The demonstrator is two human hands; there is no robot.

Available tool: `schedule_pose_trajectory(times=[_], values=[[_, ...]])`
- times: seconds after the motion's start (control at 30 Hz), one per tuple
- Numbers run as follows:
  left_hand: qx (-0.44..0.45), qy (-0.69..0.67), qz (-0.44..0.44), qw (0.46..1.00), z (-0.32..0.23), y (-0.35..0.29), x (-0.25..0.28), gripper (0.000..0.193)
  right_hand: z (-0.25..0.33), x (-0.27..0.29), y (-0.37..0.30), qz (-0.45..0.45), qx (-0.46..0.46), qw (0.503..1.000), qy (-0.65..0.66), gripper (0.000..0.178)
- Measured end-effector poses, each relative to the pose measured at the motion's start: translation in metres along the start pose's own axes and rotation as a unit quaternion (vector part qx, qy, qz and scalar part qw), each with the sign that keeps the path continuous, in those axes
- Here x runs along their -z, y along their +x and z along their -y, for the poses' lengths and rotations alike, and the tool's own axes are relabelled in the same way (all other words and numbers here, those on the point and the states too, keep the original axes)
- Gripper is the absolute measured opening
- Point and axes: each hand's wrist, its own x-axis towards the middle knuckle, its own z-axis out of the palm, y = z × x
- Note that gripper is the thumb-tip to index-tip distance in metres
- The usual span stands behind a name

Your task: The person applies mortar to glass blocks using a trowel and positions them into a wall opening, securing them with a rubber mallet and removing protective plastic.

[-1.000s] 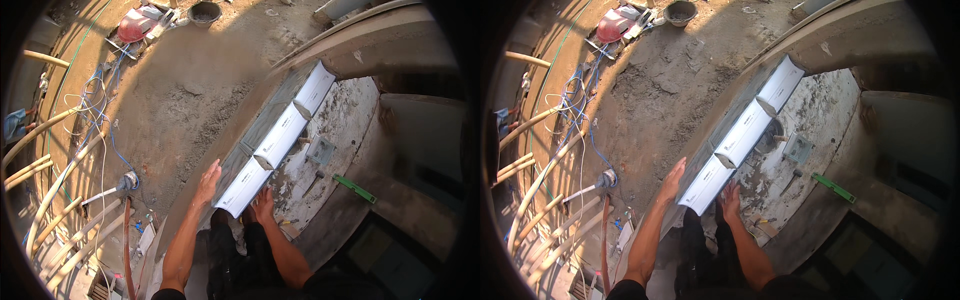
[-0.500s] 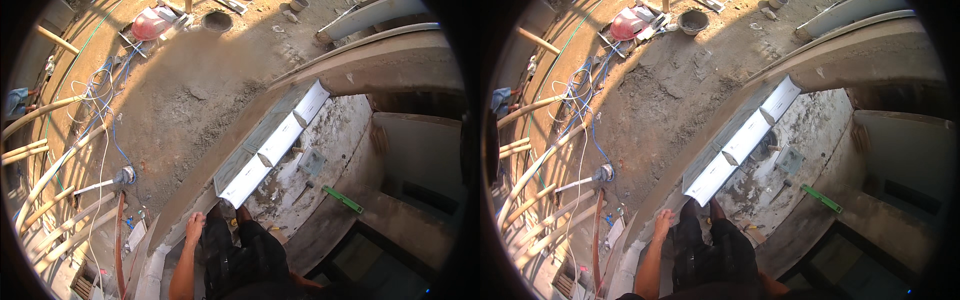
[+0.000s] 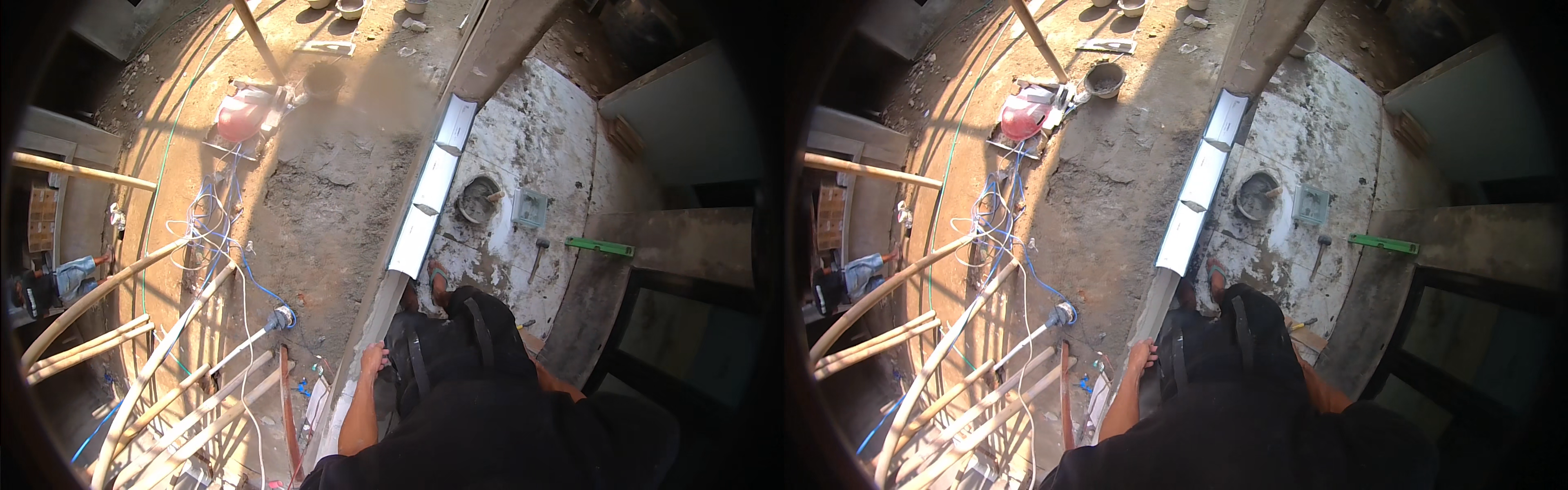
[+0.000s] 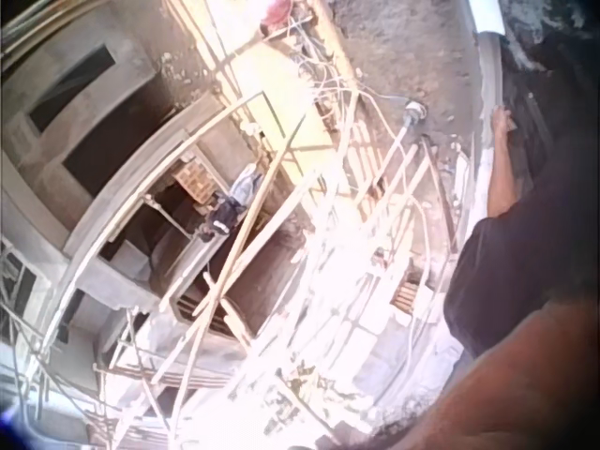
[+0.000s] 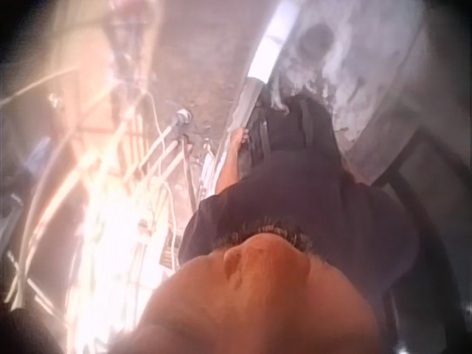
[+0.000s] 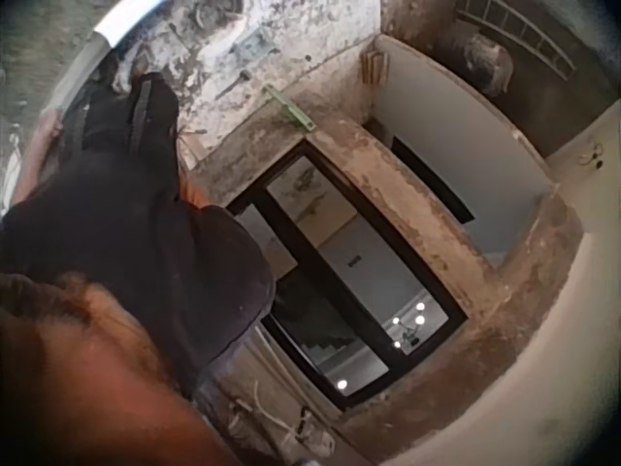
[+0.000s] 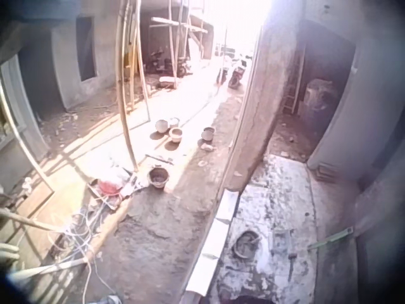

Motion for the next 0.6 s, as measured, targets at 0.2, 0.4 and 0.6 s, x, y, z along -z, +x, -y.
schedule_pose_trajectory(times=[0.2, 0.4, 0.6], values=[[-0.073, 0.045, -0.024, 0.996, -0.025, -0.005, 0.008, 0.046, 0.009, 0.016, -0.001, 0.009, 0.022, 0.999, -0.026, 0.071], [-0.074, -0.044, -0.052, 0.995, 0.01, 0.0, -0.01, 0.046, 0.037, 0.063, 0.003, -0.01, 0.008, 0.994, -0.104, 0.07], [-0.042, -0.043, -0.044, 0.997, 0.049, 0.005, -0.017, 0.045, 0.068, 0.106, 0.029, 0.038, 0.184, 0.934, -0.302, 0.069]])
